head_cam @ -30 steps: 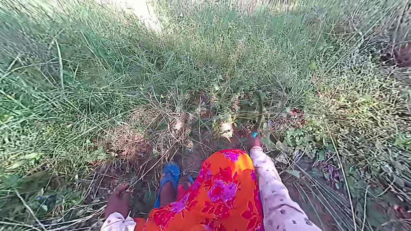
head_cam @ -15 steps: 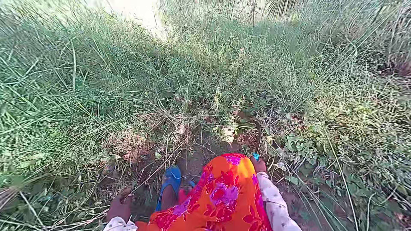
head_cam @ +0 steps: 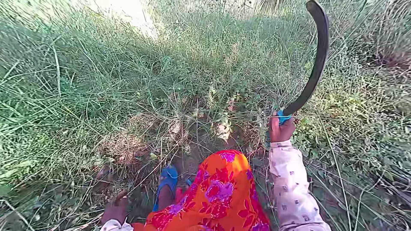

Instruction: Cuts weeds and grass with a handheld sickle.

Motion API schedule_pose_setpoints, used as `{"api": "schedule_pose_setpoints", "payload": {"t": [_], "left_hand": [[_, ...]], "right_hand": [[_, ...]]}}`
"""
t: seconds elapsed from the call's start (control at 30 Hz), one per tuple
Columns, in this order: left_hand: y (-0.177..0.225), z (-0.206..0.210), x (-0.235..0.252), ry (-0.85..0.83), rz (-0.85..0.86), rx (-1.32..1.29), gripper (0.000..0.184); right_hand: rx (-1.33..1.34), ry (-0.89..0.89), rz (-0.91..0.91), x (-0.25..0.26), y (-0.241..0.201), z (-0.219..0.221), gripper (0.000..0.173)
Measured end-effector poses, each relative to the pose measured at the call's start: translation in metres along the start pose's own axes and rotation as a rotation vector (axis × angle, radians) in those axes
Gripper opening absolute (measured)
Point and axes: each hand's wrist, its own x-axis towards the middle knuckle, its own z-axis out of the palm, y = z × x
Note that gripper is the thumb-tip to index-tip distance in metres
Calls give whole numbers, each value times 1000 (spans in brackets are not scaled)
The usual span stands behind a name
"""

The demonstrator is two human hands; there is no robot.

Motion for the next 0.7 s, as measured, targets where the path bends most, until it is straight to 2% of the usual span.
{"api": "schedule_pose_setpoints", "payload": {"t": [0.07,0.1,0.13,0.23,0.27,0.3,0.37,0.43,0.5,0.6,0.7], "left_hand": [[-1,-1,0,7,14,-21,34],[-1,-1,0,17,20,-34,33],[1,-1,-1,23,16,-47,33],[2,-7,-9,19,-22,-65,34],[4,-10,-9,9,-33,-63,35],[9,-10,-7,4,-41,-71,36],[12,-2,-7,3,-54,-97,37],[7,-6,-7,12,-54,-84,36],[13,-3,1,35,-32,-92,36],[17,0,-6,12,-41,-83,36],[15,-6,-18,-2,-46,-90,36]], "right_hand": [[48,19,53,-6,18,20,36],[20,-22,150,-21,35,32,37],[-52,-111,292,-47,54,39,40],[-366,-602,865,-153,95,22,47],[-419,-667,953,-178,96,10,49],[-433,-649,971,-186,98,-2,49],[-384,-568,951,-171,103,-28,46],[-349,-579,997,-165,93,-45,43],[-319,-561,1002,-153,83,-41,41],[-339,-523,979,-163,85,-30,44],[-386,-472,848,-167,80,-13,48]]}}
